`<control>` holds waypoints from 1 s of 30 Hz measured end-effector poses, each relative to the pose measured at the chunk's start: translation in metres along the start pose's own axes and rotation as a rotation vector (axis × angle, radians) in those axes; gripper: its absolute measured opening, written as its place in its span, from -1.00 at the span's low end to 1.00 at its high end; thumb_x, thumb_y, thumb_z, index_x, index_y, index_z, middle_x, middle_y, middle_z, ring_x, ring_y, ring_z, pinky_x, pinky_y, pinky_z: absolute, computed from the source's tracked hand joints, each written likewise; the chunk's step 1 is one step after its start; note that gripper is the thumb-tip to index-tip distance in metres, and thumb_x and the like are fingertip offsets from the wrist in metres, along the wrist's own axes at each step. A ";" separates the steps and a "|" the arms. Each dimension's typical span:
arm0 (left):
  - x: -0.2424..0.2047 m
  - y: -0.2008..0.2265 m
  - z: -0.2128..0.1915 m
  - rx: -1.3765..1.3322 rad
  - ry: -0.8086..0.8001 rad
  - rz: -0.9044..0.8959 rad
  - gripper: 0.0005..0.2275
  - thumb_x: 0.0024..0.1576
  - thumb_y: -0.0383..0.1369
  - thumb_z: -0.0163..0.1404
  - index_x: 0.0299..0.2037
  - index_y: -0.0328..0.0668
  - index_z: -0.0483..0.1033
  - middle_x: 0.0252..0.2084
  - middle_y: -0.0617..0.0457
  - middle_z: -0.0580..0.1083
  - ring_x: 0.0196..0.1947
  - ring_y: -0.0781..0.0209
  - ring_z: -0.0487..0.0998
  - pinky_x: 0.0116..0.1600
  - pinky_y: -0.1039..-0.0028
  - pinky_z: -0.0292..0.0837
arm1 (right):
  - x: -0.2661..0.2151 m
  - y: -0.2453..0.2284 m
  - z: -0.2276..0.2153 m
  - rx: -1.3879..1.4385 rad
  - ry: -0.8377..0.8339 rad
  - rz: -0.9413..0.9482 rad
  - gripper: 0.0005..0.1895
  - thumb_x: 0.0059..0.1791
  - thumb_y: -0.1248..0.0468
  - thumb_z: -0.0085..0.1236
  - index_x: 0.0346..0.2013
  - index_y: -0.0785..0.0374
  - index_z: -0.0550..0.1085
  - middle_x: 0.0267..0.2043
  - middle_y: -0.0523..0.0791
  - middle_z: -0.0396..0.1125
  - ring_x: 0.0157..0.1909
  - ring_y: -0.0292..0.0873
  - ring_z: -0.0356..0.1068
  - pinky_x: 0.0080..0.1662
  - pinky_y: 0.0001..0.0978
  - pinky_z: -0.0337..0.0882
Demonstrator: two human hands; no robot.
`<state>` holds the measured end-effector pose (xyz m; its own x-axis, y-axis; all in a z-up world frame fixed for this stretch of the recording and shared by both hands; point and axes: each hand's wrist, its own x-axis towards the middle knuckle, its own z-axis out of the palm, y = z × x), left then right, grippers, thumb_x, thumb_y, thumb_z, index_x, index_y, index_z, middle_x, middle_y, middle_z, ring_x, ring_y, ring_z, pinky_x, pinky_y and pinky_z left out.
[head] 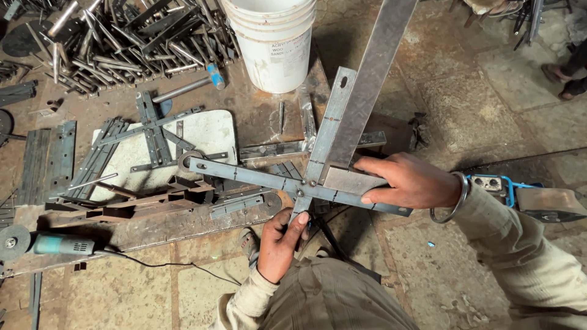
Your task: A worker grinds a metal bar and then assembles and measures a cross-shaped metal structure using a try square.
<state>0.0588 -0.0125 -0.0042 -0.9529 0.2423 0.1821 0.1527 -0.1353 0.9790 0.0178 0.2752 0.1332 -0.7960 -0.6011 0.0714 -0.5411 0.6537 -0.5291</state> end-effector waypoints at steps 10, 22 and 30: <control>0.000 0.004 0.001 -0.031 0.057 -0.071 -0.79 0.24 -0.27 0.05 -0.27 -0.29 0.53 -0.54 0.15 0.43 -0.62 0.46 0.31 -0.51 0.58 0.22 | 0.001 -0.005 -0.005 -0.065 -0.033 0.062 -0.37 -0.12 0.02 0.32 0.16 0.22 0.40 -0.28 0.12 0.48 -0.29 0.18 0.50 -0.30 -0.02 0.38; 0.001 0.001 -0.003 -0.033 0.039 -0.056 -0.78 0.27 -0.28 0.04 -0.33 -0.27 0.49 -0.52 0.15 0.44 -0.59 0.44 0.35 -0.48 0.58 0.27 | -0.001 0.006 0.000 -0.055 0.030 -0.097 -0.36 -0.06 0.03 0.28 0.19 0.30 0.37 -0.22 0.09 0.50 -0.29 0.15 0.51 -0.29 -0.04 0.42; 0.000 0.004 0.001 -0.024 0.056 -0.066 -0.78 0.27 -0.27 0.04 -0.30 -0.30 0.50 -0.52 0.13 0.43 -0.60 0.45 0.32 -0.50 0.58 0.24 | 0.004 -0.002 -0.004 -0.068 -0.070 0.083 -0.31 -0.08 0.02 0.28 0.26 0.23 0.37 -0.38 0.10 0.47 -0.48 0.16 0.46 -0.40 -0.01 0.34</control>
<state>0.0593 -0.0125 0.0001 -0.9740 0.1976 0.1111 0.0833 -0.1438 0.9861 0.0150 0.2735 0.1375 -0.8191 -0.5729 -0.0303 -0.4936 0.7307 -0.4716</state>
